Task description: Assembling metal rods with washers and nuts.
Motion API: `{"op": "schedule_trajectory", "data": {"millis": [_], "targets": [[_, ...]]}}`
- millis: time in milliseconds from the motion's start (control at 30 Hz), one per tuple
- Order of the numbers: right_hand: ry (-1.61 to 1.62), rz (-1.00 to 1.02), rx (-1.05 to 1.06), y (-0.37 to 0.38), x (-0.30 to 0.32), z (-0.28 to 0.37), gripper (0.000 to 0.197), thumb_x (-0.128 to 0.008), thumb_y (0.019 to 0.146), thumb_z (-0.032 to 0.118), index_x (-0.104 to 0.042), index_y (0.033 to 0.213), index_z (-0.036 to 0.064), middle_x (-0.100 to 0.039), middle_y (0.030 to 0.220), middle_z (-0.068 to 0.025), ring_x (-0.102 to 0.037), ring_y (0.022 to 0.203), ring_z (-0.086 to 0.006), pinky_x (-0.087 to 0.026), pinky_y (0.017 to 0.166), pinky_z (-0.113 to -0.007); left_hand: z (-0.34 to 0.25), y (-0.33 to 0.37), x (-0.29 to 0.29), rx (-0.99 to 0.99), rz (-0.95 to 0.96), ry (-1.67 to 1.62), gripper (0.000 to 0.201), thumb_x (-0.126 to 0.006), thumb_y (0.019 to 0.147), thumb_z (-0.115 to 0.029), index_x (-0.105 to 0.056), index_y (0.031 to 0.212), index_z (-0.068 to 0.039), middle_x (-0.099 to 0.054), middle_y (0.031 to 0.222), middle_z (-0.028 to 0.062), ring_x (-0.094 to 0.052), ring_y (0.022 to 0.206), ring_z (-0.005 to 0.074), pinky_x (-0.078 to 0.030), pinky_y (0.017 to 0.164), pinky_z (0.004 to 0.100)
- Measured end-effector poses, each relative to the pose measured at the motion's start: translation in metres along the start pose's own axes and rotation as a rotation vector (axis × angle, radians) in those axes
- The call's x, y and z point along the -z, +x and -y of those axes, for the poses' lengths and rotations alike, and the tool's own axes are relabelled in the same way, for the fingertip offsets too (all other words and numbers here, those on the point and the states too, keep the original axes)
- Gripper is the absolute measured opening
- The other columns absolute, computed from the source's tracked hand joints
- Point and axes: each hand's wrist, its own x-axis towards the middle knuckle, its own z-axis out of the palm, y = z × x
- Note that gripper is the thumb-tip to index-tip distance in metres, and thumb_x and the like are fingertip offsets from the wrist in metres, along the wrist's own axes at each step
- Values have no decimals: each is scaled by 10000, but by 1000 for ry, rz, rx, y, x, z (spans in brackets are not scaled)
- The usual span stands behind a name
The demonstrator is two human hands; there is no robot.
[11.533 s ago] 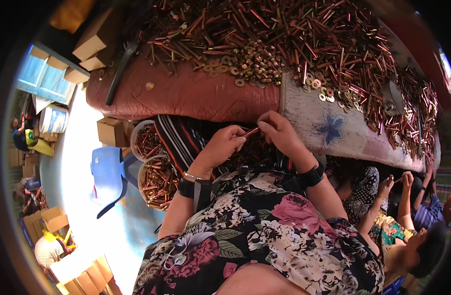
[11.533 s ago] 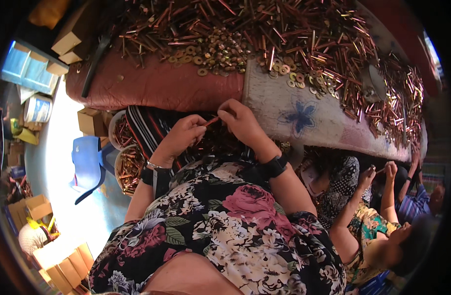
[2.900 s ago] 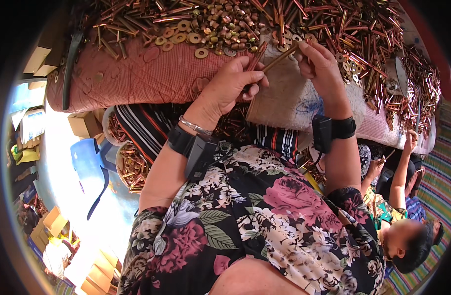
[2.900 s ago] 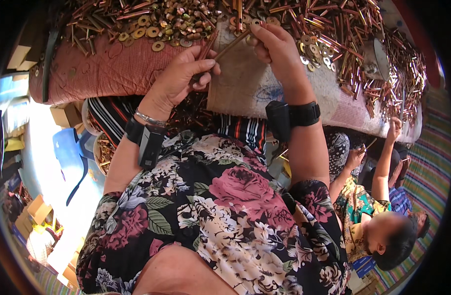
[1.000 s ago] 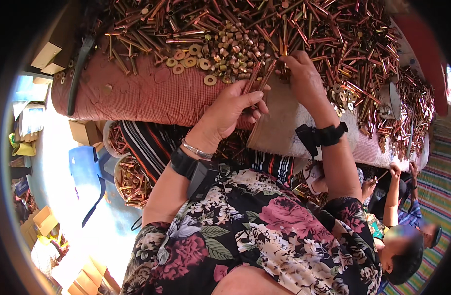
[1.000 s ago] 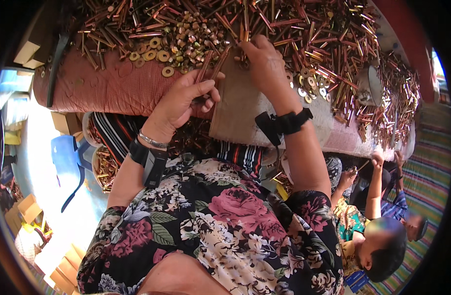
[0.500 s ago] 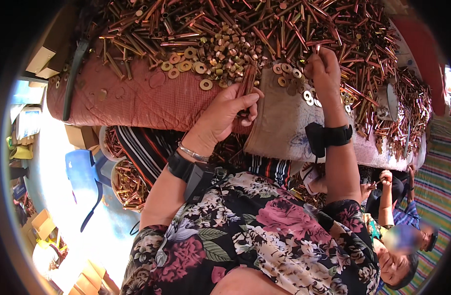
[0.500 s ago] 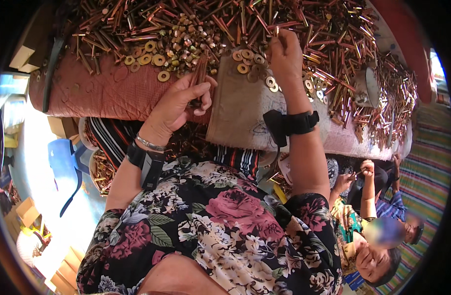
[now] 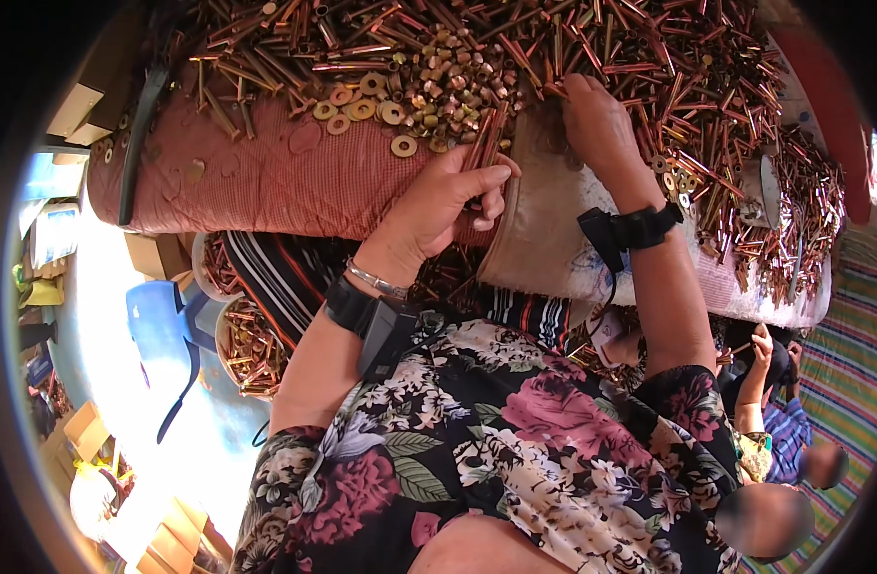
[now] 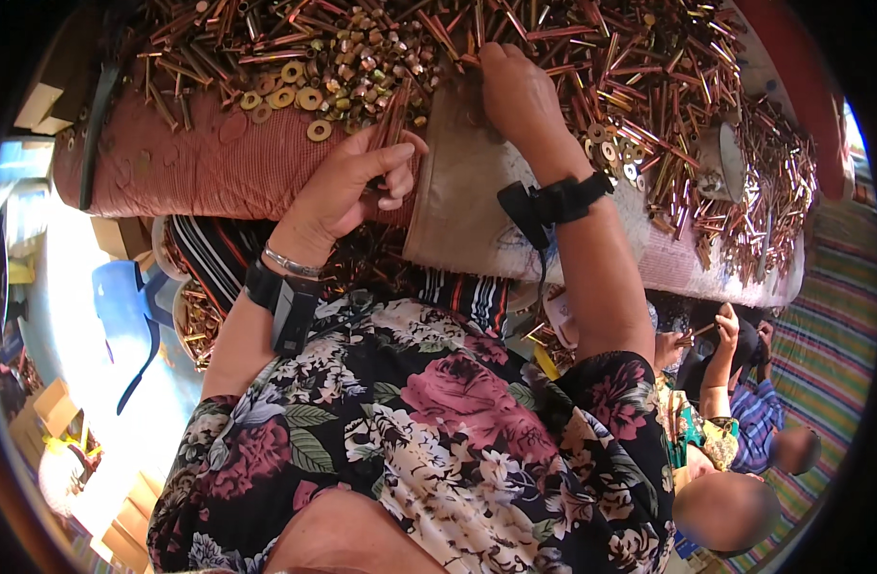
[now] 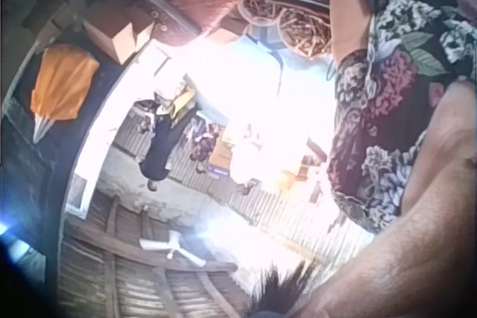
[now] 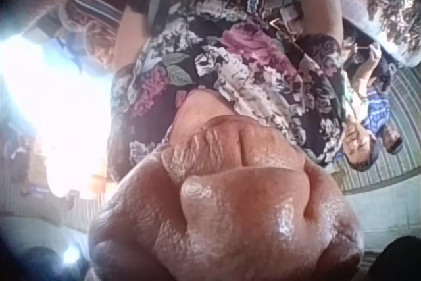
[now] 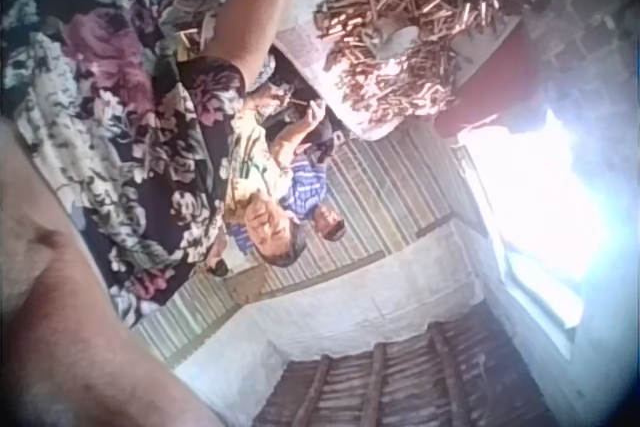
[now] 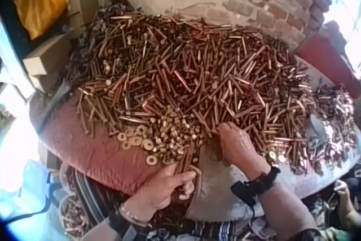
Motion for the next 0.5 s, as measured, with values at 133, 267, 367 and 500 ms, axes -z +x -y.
{"op": "schedule_trajectory", "data": {"millis": [133,267,367,500], "targets": [[212,-234,11,-10,10,-4,160,-574,777,50,-549,933,27,-583,820,-153,-579,754,-355,-460,638,-397,3,4,0,4,12,2,182,-565,869,-172,-525,971,-28,-441,630,-1,-442,578,97,-342,456,207],[564,-311,-133,-35,28,35,117,-618,772,83,-585,862,15,-580,724,-132,-578,692,-298,-450,592,-341,-3,0,-7,20,-143,72,177,-548,881,-190,-528,978,-44,-541,705,26,-543,642,114,-420,487,223],[587,-236,25,-59,23,72,107,-599,780,65,-577,872,15,-575,751,-124,-585,694,-273,-451,601,-321,-2,1,-7,29,-160,57,165,-539,886,-191,-530,981,-57,-576,749,36,-557,646,113,-426,486,219],[767,-50,28,-76,22,85,97,-588,779,49,-569,868,13,-573,773,-131,-581,709,-292,-454,611,-336,3,0,0,-24,-117,28,143,-554,876,-172,-526,965,-64,-602,807,53,-532,616,102,-395,457,203]]}}
